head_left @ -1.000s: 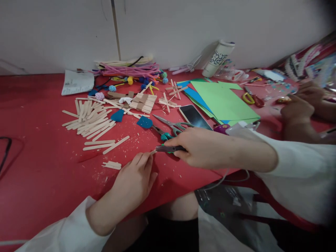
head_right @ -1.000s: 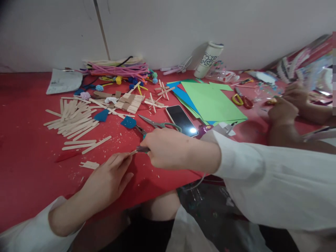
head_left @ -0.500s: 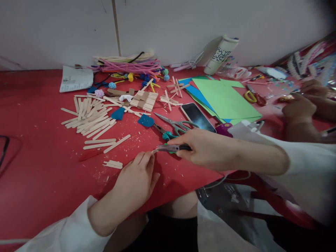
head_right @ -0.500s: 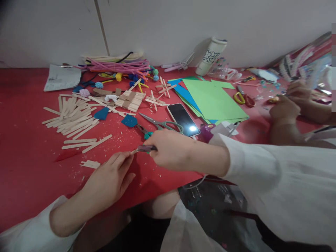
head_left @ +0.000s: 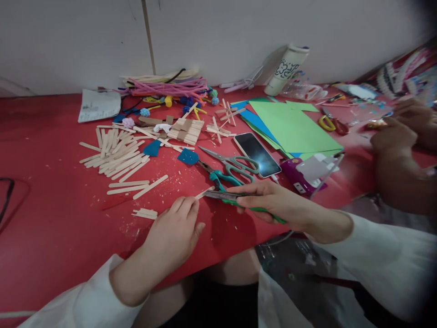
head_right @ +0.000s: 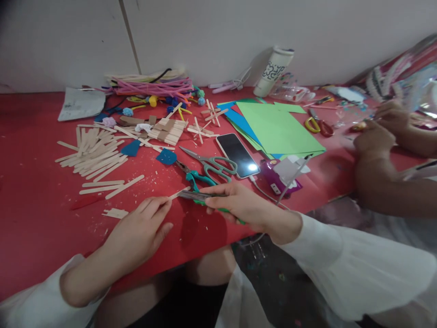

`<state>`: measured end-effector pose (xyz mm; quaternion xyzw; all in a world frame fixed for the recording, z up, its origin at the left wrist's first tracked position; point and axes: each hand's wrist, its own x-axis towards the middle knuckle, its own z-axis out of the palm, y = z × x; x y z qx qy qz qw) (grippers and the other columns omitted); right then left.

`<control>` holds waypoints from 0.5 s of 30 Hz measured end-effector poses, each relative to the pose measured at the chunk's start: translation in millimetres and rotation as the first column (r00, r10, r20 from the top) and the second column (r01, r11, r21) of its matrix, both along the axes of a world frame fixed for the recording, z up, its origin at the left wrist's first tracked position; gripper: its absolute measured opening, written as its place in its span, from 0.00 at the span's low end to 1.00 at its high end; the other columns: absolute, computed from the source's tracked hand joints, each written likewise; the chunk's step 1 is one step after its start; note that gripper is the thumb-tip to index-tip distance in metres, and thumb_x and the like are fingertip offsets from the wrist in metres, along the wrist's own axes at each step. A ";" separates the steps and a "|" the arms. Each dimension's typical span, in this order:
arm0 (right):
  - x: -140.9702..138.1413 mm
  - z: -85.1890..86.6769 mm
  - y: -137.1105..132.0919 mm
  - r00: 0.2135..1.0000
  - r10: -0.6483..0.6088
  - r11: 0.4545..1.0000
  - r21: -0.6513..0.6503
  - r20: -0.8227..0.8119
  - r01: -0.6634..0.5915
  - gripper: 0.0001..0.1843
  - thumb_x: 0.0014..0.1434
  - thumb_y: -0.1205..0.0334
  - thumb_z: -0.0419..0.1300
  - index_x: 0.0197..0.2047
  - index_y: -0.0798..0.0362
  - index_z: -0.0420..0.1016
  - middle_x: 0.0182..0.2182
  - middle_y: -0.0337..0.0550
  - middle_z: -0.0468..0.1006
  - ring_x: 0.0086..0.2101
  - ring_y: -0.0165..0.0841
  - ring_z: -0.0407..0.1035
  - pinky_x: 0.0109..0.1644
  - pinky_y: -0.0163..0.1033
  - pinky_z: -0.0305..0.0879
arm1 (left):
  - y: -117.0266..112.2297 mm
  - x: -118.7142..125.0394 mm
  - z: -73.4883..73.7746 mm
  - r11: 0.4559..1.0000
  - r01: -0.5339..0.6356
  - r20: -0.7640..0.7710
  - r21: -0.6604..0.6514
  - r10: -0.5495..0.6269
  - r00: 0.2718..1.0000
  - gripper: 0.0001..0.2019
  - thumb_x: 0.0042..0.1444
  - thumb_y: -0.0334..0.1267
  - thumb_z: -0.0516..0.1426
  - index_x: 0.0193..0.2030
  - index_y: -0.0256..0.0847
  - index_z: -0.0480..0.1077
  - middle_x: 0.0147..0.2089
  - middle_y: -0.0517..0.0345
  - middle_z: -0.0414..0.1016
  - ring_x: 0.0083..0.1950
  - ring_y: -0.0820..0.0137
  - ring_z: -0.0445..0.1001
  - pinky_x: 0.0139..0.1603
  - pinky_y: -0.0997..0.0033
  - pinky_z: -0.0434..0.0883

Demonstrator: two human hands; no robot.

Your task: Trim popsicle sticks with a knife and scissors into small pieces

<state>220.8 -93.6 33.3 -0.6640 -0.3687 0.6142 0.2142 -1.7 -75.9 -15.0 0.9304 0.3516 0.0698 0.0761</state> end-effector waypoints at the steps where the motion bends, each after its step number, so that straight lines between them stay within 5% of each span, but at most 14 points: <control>1: 1.5 -3.4 -1.3 0.999 -0.006 1.000 0.010 -0.037 0.007 0.26 0.49 0.60 0.61 0.52 0.57 0.72 0.23 0.37 0.73 0.12 0.16 0.50 0.14 0.28 0.44 | 0.2 0.0 0.1 1.000 -0.006 -0.001 -0.001 0.006 1.000 0.17 0.58 0.34 0.49 0.51 0.29 0.68 0.49 0.42 0.72 0.50 0.58 0.70 0.42 0.61 0.74; 5: 6.6 -14.4 -5.9 0.995 -0.036 0.993 0.112 -0.089 0.046 0.29 0.49 0.56 0.62 0.54 0.57 0.70 0.25 0.39 0.74 0.12 0.17 0.51 0.14 0.29 0.43 | 2.6 -0.2 0.4 1.000 -0.012 -0.007 -0.014 0.011 1.000 0.16 0.58 0.34 0.49 0.50 0.31 0.69 0.48 0.44 0.72 0.48 0.59 0.70 0.42 0.62 0.73; 8: 7.1 -17.1 -6.3 0.995 -0.059 0.953 0.302 0.074 0.034 0.29 0.51 0.54 0.60 0.55 0.55 0.68 0.23 0.37 0.74 0.13 0.19 0.51 0.15 0.29 0.44 | 7.8 0.8 1.6 0.997 -0.061 0.018 -0.043 0.062 0.998 0.14 0.59 0.34 0.49 0.49 0.35 0.69 0.46 0.47 0.72 0.46 0.61 0.70 0.44 0.61 0.71; 12: 1.0 -18.7 1.6 0.961 -0.030 0.827 0.546 0.276 -0.131 0.25 0.54 0.55 0.57 0.55 0.53 0.69 0.30 0.41 0.77 0.20 0.25 0.63 0.23 0.33 0.59 | 18.3 6.7 7.0 0.973 -0.224 -0.001 -0.051 0.224 0.974 0.10 0.57 0.37 0.53 0.42 0.37 0.70 0.42 0.48 0.70 0.46 0.59 0.68 0.45 0.59 0.69; 15: -7.7 -21.9 16.0 0.924 -0.002 0.691 0.668 0.383 -0.275 0.23 0.56 0.61 0.55 0.56 0.52 0.68 0.44 0.46 0.76 0.37 0.35 0.71 0.40 0.41 0.67 | 25.6 11.1 11.9 0.959 -0.266 -0.027 -0.098 0.264 0.964 0.06 0.56 0.34 0.52 0.33 0.37 0.69 0.39 0.49 0.69 0.44 0.61 0.68 0.44 0.62 0.67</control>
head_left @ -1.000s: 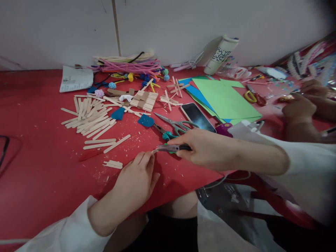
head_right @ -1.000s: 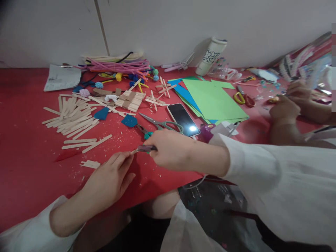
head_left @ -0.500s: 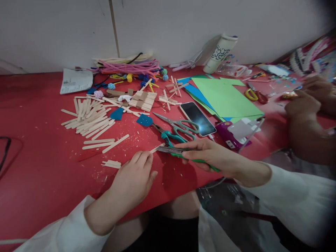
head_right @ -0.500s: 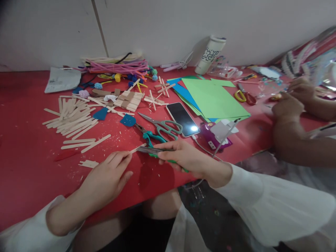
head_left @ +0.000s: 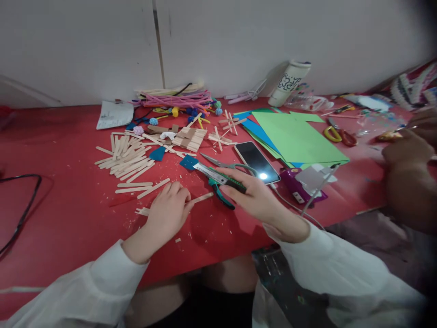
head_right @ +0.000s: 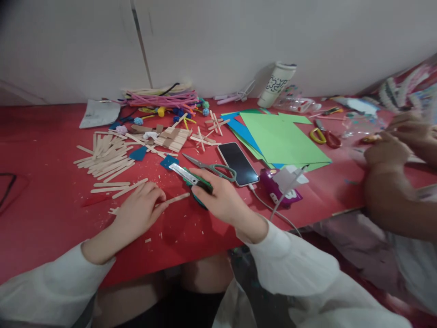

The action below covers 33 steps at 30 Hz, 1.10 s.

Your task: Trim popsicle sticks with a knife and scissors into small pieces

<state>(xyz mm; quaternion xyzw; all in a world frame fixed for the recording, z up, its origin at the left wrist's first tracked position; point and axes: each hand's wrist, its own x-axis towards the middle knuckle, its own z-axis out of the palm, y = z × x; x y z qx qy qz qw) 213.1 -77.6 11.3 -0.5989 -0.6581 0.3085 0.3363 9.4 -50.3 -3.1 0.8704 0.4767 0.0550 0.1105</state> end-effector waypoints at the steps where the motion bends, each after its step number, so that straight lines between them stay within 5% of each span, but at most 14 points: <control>1: -3.2 -1.0 6.3 0.999 0.014 0.999 0.046 0.045 -0.016 0.24 0.56 0.64 0.53 0.57 0.51 0.66 0.48 0.46 0.75 0.43 0.38 0.70 0.46 0.44 0.66 | 2.3 0.5 1.7 1.000 0.010 0.002 -0.025 -0.010 1.000 0.04 0.55 0.32 0.53 0.32 0.38 0.68 0.39 0.50 0.69 0.44 0.61 0.68 0.44 0.63 0.67; 4: -12.5 -0.8 26.8 0.979 0.109 0.983 0.124 0.173 -0.132 0.28 0.57 0.69 0.50 0.61 0.47 0.60 0.54 0.44 0.69 0.52 0.39 0.64 0.55 0.47 0.60 | 11.3 -2.3 8.6 0.990 -0.011 0.022 -0.141 0.014 1.000 0.05 0.52 0.28 0.52 0.30 0.39 0.66 0.35 0.54 0.70 0.39 0.64 0.70 0.40 0.65 0.65; 8: -22.8 6.7 49.4 0.955 0.142 0.977 0.119 0.260 -0.177 0.23 0.59 0.69 0.48 0.57 0.46 0.67 0.43 0.46 0.73 0.39 0.35 0.70 0.44 0.42 0.64 | 29.6 -10.8 24.6 0.948 -0.092 0.295 -0.305 0.186 0.937 0.05 0.52 0.39 0.52 0.30 0.41 0.64 0.29 0.60 0.70 0.31 0.68 0.69 0.33 0.69 0.64; 11: -28.1 9.9 57.3 0.983 0.157 0.975 0.146 0.093 -0.169 0.16 0.62 0.59 0.48 0.44 0.52 0.76 0.33 0.44 0.72 0.33 0.31 0.68 0.39 0.38 0.62 | 40.9 -13.3 34.2 0.952 -0.087 0.489 -0.293 0.227 0.842 0.06 0.51 0.41 0.52 0.29 0.41 0.64 0.27 0.62 0.68 0.29 0.71 0.67 0.31 0.72 0.63; 14: -30.0 6.4 57.5 0.966 0.183 0.982 0.077 -0.185 -0.172 0.18 0.60 0.50 0.50 0.34 0.55 0.74 0.25 0.39 0.68 0.27 0.29 0.65 0.32 0.35 0.60 | 44.2 -10.4 34.0 0.953 -0.141 0.571 -0.270 0.276 0.773 0.06 0.50 0.40 0.52 0.28 0.41 0.65 0.26 0.63 0.67 0.27 0.73 0.65 0.30 0.73 0.63; 20: -28.7 -2.3 50.9 0.860 0.164 0.956 -0.138 -0.484 -0.260 0.12 0.53 0.53 0.58 0.32 0.55 0.71 0.20 0.33 0.67 0.21 0.24 0.60 0.26 0.32 0.55 | 44.3 -1.2 29.1 0.959 -0.170 0.622 -0.227 0.277 0.733 0.06 0.52 0.40 0.52 0.31 0.41 0.65 0.28 0.62 0.69 0.29 0.73 0.67 0.30 0.73 0.64; 25: -31.7 -4.8 49.9 0.824 0.100 0.972 -0.122 -0.558 -0.201 0.12 0.53 0.53 0.58 0.28 0.54 0.70 0.18 0.32 0.65 0.19 0.23 0.58 0.23 0.31 0.52 | 50.5 -0.8 38.7 0.979 -0.203 0.519 0.033 0.157 0.840 0.05 0.54 0.39 0.52 0.34 0.42 0.65 0.35 0.57 0.71 0.37 0.68 0.69 0.39 0.67 0.67; 29: -36.1 -7.8 51.1 0.818 0.007 0.985 -0.135 -0.575 -0.103 0.11 0.53 0.55 0.57 0.29 0.54 0.72 0.17 0.31 0.64 0.18 0.23 0.58 0.22 0.31 0.53 | 42.7 0.0 39.0 0.910 -0.161 0.327 0.381 0.030 0.945 0.05 0.54 0.38 0.53 0.31 0.41 0.68 0.38 0.53 0.72 0.45 0.61 0.67 0.47 0.62 0.64; 33: -40.4 -8.9 50.0 0.863 0.036 0.996 -0.048 -0.504 -0.070 0.10 0.55 0.58 0.54 0.32 0.54 0.74 0.21 0.35 0.69 0.21 0.25 0.61 0.25 0.32 0.56 | 33.6 1.5 28.7 0.934 -0.104 0.281 0.341 0.004 0.960 0.06 0.56 0.39 0.54 0.32 0.43 0.69 0.34 0.56 0.74 0.39 0.63 0.69 0.42 0.63 0.64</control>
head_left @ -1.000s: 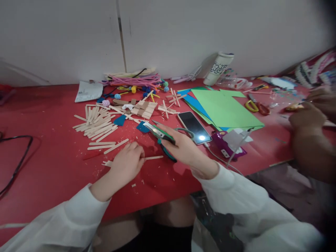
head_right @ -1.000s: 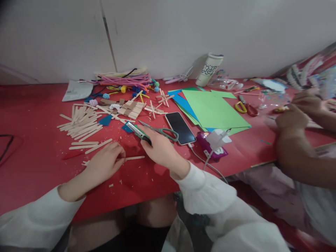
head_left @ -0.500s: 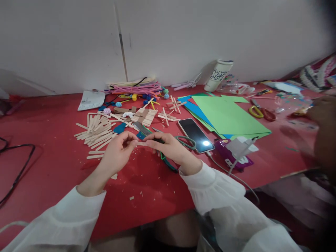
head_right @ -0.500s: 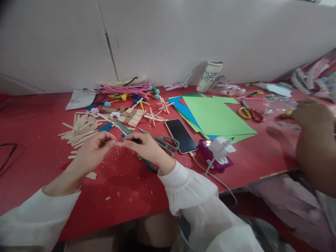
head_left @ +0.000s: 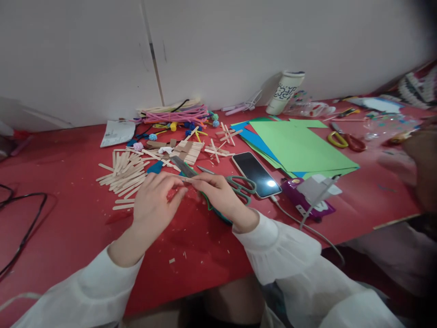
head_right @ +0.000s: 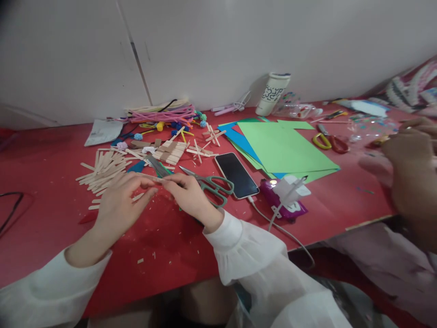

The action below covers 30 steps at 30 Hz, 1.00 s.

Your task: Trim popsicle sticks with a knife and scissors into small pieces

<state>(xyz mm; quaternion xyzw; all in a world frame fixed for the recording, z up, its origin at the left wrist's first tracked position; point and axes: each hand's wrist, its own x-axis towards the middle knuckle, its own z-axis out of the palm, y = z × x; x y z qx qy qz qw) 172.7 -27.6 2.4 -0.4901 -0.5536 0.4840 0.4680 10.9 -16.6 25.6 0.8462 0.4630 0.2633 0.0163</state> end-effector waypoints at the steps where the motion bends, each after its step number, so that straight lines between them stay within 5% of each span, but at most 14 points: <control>1: -0.9 0.0 -0.9 0.999 0.008 0.998 0.063 0.048 -0.011 0.11 0.56 0.59 0.54 0.32 0.54 0.75 0.24 0.37 0.70 0.24 0.26 0.63 0.27 0.33 0.58 | -0.5 -0.1 -2.5 1.000 -0.017 0.020 -0.008 0.018 1.000 0.05 0.56 0.40 0.54 0.32 0.42 0.69 0.34 0.57 0.74 0.39 0.64 0.69 0.42 0.64 0.64; 6: -4.2 -2.9 -6.1 0.958 0.039 0.947 0.295 0.283 -0.126 0.13 0.59 0.64 0.50 0.36 0.54 0.76 0.29 0.40 0.72 0.34 0.29 0.66 0.40 0.36 0.62 | 0.5 -3.8 -5.6 0.995 -0.097 0.018 0.016 0.097 0.995 0.07 0.56 0.41 0.55 0.30 0.42 0.68 0.32 0.57 0.73 0.37 0.65 0.69 0.39 0.66 0.64; 22: -9.0 -9.6 -13.7 0.847 -0.004 0.929 0.315 0.531 -0.193 0.15 0.58 0.66 0.51 0.45 0.57 0.75 0.37 0.49 0.71 0.36 0.34 0.69 0.40 0.39 0.66 | -10.2 5.9 -1.7 0.981 -0.170 -0.163 0.097 0.184 0.969 0.07 0.54 0.32 0.51 0.25 0.42 0.64 0.28 0.55 0.71 0.35 0.62 0.68 0.36 0.65 0.64; 30: -9.0 -8.1 -13.3 0.868 -0.011 0.920 0.344 0.496 -0.185 0.16 0.59 0.66 0.50 0.46 0.57 0.74 0.38 0.49 0.72 0.38 0.34 0.70 0.42 0.39 0.66 | -4.5 3.4 -6.5 0.987 -0.138 0.030 0.077 0.136 0.990 0.08 0.51 0.30 0.51 0.23 0.43 0.61 0.26 0.59 0.69 0.34 0.67 0.66 0.38 0.67 0.64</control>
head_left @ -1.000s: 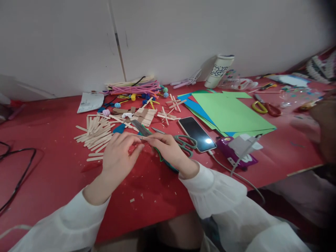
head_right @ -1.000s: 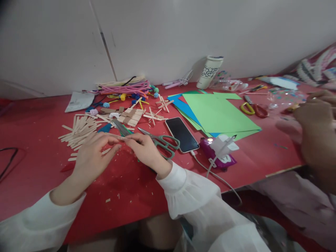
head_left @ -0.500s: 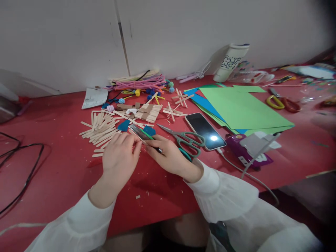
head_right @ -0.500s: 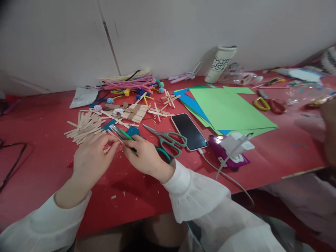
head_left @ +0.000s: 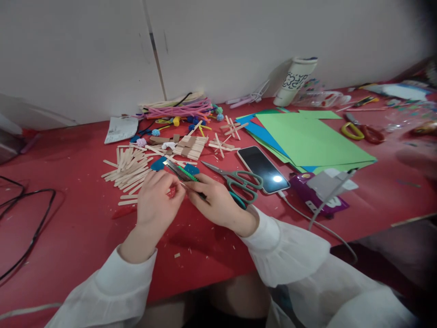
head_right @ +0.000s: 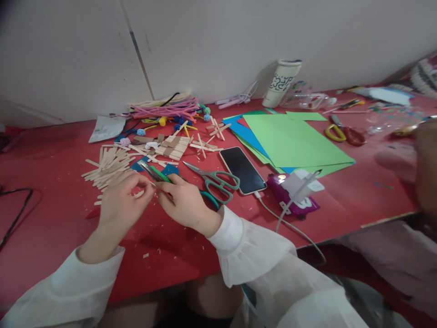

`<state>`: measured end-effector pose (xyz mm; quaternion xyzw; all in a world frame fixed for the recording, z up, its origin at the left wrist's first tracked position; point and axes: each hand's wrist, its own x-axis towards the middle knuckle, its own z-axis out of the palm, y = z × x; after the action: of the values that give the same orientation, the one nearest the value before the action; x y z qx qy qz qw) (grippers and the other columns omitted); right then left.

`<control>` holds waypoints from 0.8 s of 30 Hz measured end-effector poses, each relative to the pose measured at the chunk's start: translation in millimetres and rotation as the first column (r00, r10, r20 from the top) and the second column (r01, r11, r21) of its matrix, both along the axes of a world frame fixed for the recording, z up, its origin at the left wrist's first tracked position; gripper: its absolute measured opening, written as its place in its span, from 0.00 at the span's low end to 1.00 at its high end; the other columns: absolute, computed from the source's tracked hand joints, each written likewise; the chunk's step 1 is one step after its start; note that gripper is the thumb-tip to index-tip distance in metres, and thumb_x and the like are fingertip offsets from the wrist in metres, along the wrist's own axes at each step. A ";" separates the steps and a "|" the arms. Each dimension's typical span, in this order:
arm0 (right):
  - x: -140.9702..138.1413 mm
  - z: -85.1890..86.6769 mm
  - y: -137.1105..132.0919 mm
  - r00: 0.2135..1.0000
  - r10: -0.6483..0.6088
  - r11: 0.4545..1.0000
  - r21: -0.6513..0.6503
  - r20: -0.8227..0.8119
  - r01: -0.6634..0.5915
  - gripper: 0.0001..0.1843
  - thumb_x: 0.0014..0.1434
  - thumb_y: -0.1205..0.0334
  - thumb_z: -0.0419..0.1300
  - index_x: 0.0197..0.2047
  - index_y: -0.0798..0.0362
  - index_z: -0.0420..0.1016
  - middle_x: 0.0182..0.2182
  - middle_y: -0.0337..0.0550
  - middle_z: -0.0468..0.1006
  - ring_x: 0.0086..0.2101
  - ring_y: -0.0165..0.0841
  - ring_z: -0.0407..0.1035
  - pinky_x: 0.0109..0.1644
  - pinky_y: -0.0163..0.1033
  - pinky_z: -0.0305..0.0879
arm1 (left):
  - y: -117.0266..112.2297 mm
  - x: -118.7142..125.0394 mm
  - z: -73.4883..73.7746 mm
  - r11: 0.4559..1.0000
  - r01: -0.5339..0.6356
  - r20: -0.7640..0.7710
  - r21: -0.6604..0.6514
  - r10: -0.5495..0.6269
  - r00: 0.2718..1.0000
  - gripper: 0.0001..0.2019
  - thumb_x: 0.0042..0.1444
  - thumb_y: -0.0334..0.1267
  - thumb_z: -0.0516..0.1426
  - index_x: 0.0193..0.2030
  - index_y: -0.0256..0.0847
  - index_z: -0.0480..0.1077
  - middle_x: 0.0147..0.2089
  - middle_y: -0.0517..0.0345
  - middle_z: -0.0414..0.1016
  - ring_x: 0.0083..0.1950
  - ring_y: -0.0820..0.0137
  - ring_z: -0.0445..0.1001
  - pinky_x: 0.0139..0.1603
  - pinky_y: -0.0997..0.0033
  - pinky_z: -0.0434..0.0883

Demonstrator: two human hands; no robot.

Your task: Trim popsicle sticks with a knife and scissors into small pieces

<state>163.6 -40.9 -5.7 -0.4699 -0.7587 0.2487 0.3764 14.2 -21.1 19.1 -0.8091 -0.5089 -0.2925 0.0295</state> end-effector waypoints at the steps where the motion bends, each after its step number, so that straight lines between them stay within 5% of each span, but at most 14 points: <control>1: 0.2 0.8 -0.1 1.000 0.003 1.000 -0.007 -0.012 -0.003 0.16 0.59 0.66 0.50 0.46 0.57 0.75 0.38 0.49 0.72 0.38 0.34 0.70 0.42 0.39 0.66 | 0.2 -1.0 -0.6 1.000 0.006 0.044 -0.013 -0.006 0.999 0.08 0.51 0.30 0.52 0.22 0.43 0.61 0.26 0.60 0.69 0.34 0.67 0.66 0.38 0.68 0.64; 12: 2.2 5.9 4.8 0.968 -0.030 0.988 -0.157 -0.251 -0.010 0.13 0.59 0.63 0.50 0.30 0.54 0.74 0.27 0.39 0.69 0.30 0.28 0.66 0.36 0.35 0.62 | -2.8 -4.3 2.3 0.959 0.069 0.424 -0.275 0.057 0.904 0.05 0.48 0.32 0.53 0.23 0.42 0.64 0.26 0.64 0.69 0.30 0.74 0.66 0.33 0.73 0.65; 18: 3.9 4.2 6.3 0.854 -0.165 0.845 -0.517 -0.494 -0.136 0.13 0.56 0.54 0.54 0.32 0.54 0.74 0.18 0.33 0.65 0.18 0.24 0.58 0.22 0.32 0.55 | -4.4 -5.3 0.0 0.929 0.186 0.582 -0.320 0.037 0.812 0.07 0.50 0.31 0.48 0.22 0.42 0.57 0.22 0.65 0.59 0.25 0.75 0.59 0.27 0.73 0.59; 24: 5.7 3.8 7.1 0.799 -0.200 0.813 -0.552 -0.568 -0.188 0.15 0.55 0.54 0.55 0.35 0.55 0.77 0.17 0.34 0.67 0.18 0.23 0.59 0.21 0.31 0.55 | -7.9 -8.6 0.5 0.929 0.168 0.562 -0.330 0.051 0.826 0.16 0.54 0.32 0.46 0.17 0.42 0.46 0.19 0.64 0.47 0.22 0.75 0.50 0.22 0.70 0.52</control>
<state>169.4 -33.8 -1.9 -0.4606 -0.4838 0.6033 0.4357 5.6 -29.0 19.7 -0.6936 -0.5148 -0.4180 -0.2815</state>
